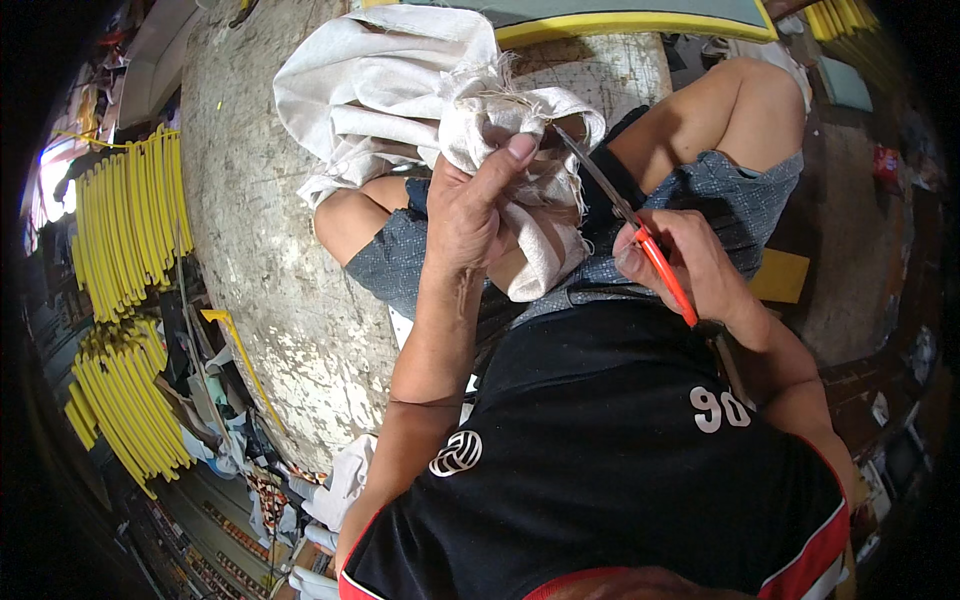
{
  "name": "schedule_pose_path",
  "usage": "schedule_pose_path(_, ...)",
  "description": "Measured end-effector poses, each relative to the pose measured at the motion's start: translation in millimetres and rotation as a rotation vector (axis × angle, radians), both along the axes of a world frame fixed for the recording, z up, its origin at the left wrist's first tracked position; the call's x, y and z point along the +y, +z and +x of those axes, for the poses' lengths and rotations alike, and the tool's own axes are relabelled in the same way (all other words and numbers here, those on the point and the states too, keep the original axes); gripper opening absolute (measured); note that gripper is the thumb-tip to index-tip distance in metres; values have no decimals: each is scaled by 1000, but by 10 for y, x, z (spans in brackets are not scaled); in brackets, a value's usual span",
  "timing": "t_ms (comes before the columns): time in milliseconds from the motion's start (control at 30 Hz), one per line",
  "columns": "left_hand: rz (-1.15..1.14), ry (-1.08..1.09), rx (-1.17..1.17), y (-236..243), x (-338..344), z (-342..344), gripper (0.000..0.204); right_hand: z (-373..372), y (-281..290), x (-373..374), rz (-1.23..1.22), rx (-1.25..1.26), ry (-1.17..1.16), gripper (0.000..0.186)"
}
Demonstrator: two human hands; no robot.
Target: The person sits cross-legged on the floor and uses red-handled scissors to cut a piece of white fabric. They hold the fabric with one hand and cut along its edge with the other, then unfold and inspect the cut piece.
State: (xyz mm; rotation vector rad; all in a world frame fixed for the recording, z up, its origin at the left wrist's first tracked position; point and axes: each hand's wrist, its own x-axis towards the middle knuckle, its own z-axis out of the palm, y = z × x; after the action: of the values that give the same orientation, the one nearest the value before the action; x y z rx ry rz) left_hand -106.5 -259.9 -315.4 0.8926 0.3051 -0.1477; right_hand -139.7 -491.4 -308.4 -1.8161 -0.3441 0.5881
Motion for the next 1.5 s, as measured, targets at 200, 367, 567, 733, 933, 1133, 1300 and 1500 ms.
schedule_pose_path(200, 7, -18, -5, -28, 10, -7, 15, 52, 72, 19, -73, 38, 12, 30)
schedule_pose_path(367, 34, -37, -36, -45, 26, -2, 15, 55, -13, -30, -140, -3, 43, 17)
schedule_pose_path(567, 52, -12, -40, -21, 48, -1, 20, 32, 35, -19, -178, 134, 11, 19)
schedule_pose_path(733, 16, 1, -48, 78, 102, 32, 24, -25, -98, -123, -61, -46, -178, 23)
schedule_pose_path(933, 197, -70, -49, -33, -30, -21, 18, 364, 99, 239, 89, -574, -408, 34)
schedule_pose_path(1133, 260, -173, -31, -88, -11, -61, 18, 669, -100, 287, -65, -699, -154, 33)
schedule_pose_path(1300, 48, -183, -40, -19, -33, -41, 26, 696, -125, 284, 21, -439, -152, 16)
schedule_pose_path(1500, -141, -137, -31, -125, 19, -16, 42, 717, -162, 262, 122, -246, -319, 13)
